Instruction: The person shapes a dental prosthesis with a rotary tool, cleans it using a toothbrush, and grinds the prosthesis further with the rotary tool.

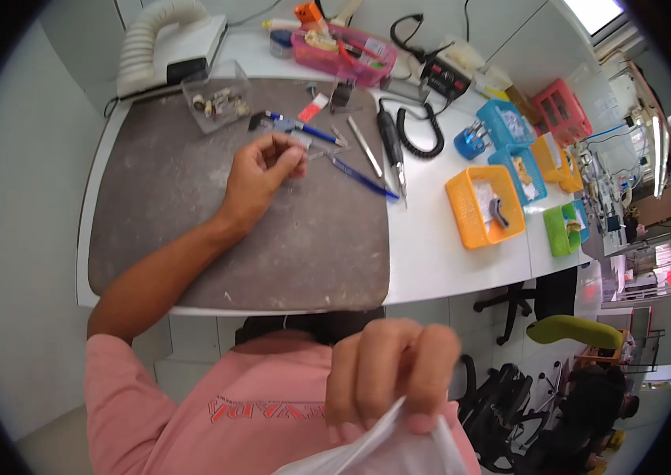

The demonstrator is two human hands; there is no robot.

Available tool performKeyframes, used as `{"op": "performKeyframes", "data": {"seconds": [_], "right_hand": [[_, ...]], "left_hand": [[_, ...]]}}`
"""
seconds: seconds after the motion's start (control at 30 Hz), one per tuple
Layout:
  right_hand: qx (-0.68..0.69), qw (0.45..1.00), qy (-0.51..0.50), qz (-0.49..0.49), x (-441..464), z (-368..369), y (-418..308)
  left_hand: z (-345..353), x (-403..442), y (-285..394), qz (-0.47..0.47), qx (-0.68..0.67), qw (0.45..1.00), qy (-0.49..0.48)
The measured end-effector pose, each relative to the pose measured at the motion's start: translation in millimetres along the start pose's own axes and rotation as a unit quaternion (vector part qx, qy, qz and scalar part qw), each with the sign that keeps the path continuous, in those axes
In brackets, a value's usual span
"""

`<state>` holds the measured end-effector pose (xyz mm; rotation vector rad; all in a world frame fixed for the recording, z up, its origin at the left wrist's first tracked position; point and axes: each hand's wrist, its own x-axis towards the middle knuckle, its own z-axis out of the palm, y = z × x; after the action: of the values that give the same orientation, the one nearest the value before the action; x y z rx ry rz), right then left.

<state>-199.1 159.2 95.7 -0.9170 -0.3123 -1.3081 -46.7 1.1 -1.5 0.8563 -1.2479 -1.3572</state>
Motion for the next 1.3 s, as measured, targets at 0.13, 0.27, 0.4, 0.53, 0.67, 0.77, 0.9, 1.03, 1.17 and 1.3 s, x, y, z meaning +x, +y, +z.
{"op": "performKeyframes", "data": {"seconds": [0.13, 0.27, 0.4, 0.53, 0.67, 0.77, 0.9, 1.03, 1.17, 1.3], "right_hand": [[-0.009, 0.986, 0.162, -0.045, 21.2, 37.7, 4.0], [-0.058, 0.991, 0.120, -0.012, 4.5, 30.7, -1.8], [-0.462, 0.878, 0.126, 0.009, 9.5, -30.2, -29.1], [-0.697, 0.647, 0.284, 0.122, 32.2, -96.3, -70.5], [-0.885, 0.407, 0.144, 0.175, 53.2, -170.4, -77.8], [-0.903, 0.242, 0.095, 0.342, 57.9, -189.2, -76.2], [-0.867, 0.276, 0.111, 0.399, 62.3, -200.2, -73.7], [-0.816, 0.410, 0.201, 0.355, 53.0, -208.3, -71.0], [-0.453, 0.814, 0.348, 0.104, 45.5, -191.1, -47.2], [-0.436, 0.857, 0.229, 0.155, 47.4, -177.6, -27.0]], "left_hand": [[-2.4, 0.5, -4.8, 0.039, -0.009, 0.998, 0.049], [-4.6, 1.9, -2.1, 0.079, -0.016, 0.994, 0.078], [-6.8, 2.6, 2.6, 0.073, -0.015, 0.993, 0.097], [-5.0, -0.3, 4.9, 0.057, -0.048, 0.992, 0.103], [7.5, -11.8, 10.0, -0.042, -0.098, 0.993, 0.058], [17.0, -17.7, 10.9, -0.067, -0.104, 0.991, 0.042], [11.8, -16.4, 6.2, -0.095, -0.127, 0.987, 0.014], [4.5, -16.0, 8.6, -0.121, -0.174, 0.977, 0.003], [2.0, -16.6, 9.8, -0.141, -0.192, 0.971, 0.013], [2.0, -18.0, 9.5, -0.141, -0.181, 0.973, 0.026]]}}
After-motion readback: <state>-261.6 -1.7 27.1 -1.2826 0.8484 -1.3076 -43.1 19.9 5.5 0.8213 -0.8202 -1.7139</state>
